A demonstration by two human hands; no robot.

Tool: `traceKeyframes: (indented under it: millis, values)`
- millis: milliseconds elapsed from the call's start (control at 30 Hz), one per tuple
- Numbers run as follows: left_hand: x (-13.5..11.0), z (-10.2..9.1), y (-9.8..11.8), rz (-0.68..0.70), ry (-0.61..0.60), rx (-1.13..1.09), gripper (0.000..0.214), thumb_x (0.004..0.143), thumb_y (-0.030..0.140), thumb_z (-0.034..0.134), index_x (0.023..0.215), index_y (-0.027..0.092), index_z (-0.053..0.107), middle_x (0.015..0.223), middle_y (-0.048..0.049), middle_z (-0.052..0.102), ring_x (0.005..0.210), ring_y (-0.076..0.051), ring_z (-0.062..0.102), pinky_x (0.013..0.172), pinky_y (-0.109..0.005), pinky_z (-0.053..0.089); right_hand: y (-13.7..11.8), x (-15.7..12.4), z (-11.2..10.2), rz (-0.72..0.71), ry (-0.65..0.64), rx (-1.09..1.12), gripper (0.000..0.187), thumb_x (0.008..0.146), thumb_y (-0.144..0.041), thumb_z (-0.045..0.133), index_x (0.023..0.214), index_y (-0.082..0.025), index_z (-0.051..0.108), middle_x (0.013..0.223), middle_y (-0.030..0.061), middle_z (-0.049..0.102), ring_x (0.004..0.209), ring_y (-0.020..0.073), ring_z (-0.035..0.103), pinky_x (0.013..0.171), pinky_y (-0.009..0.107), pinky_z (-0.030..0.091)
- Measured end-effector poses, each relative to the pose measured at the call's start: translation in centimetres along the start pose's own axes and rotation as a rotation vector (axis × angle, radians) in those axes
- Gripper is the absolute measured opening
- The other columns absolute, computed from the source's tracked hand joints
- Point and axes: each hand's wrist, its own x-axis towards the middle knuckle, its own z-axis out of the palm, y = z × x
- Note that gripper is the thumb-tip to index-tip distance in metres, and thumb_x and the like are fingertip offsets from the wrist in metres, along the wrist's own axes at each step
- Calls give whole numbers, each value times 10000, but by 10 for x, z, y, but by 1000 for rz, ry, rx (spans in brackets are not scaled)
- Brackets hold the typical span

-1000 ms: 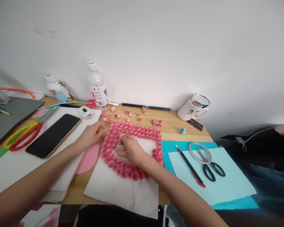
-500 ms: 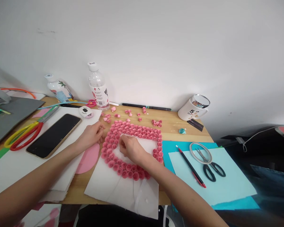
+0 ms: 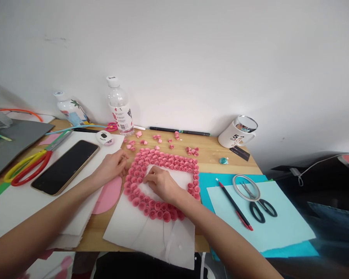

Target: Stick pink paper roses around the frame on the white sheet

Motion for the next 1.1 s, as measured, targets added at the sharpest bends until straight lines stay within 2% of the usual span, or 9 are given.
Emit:
traceKeyframes:
  millis: [233, 433, 533, 667, 800, 900, 1000, 1100]
  values:
    - [0, -1, 2, 19, 14, 73, 74, 801, 199, 364, 808, 215, 436, 593, 26, 612, 522, -163, 615, 509, -242, 426, -5, -1, -1, 52, -3, 31, 235, 798, -22, 454, 816, -170, 637, 848, 62, 595, 690, 132, 565, 616, 247, 426]
    - [0, -3, 4, 39, 31, 138, 72, 800, 194, 368, 792, 215, 436, 620, 23, 615, 565, -174, 624, 568, -260, 431, -11, 0, -6, 271, 56, 236, 153, 844, -58, 371, 861, -200, 426, 677, -53, 491, 473, 71, 504, 538, 222, 411]
    - [0, -3, 4, 46, 36, 135, 79, 805, 203, 367, 825, 217, 441, 621, 26, 612, 575, -177, 625, 583, -265, 434, -9, -4, -7, 270, 73, 300, 165, 882, -81, 288, 883, -206, 396, 767, -43, 468, 464, 43, 539, 528, 209, 440]
    - [1, -2, 3, 52, 22, 130, 90, 803, 207, 365, 840, 217, 446, 625, 26, 611, 582, -181, 625, 579, -266, 433, -5, -8, -4, 302, 104, 369, 160, 896, -124, 262, 908, -205, 400, 958, 5, 410, 494, 14, 563, 458, 182, 463]
    - [3, -1, 0, 78, 62, 163, 100, 800, 217, 369, 834, 216, 462, 663, 17, 624, 606, -188, 628, 583, -275, 434, -7, -10, -1, 285, 153, 461, 172, 922, -183, 265, 925, -208, 435, 980, 17, 374, 583, 32, 568, 489, 210, 540]
    - [3, -1, -1, 98, 80, 145, 102, 804, 216, 373, 830, 214, 471, 656, 24, 619, 570, -175, 616, 565, -268, 433, -17, -15, -14, 248, 204, 516, 175, 939, -216, 297, 971, -213, 469, 988, 24, 405, 660, 58, 592, 593, 259, 582]
    - [3, 0, -1, 143, 94, 101, 110, 818, 206, 379, 855, 211, 482, 619, 42, 599, 514, -147, 588, 547, -249, 431, -31, -31, -44, 250, 211, 584, 183, 945, -209, 330, 987, -205, 508, 914, 17, 482, 717, 94, 628, 681, 284, 567]
    - [3, 3, 0, 257, 245, 160, 116, 828, 209, 416, 860, 199, 527, 635, 30, 608, 527, -133, 573, 561, -241, 429, -47, -58, -71, 216, -9, 569, 223, 929, -156, 341, 882, -182, 557, 784, 5, 535, 632, 90, 609, 612, 239, 513]
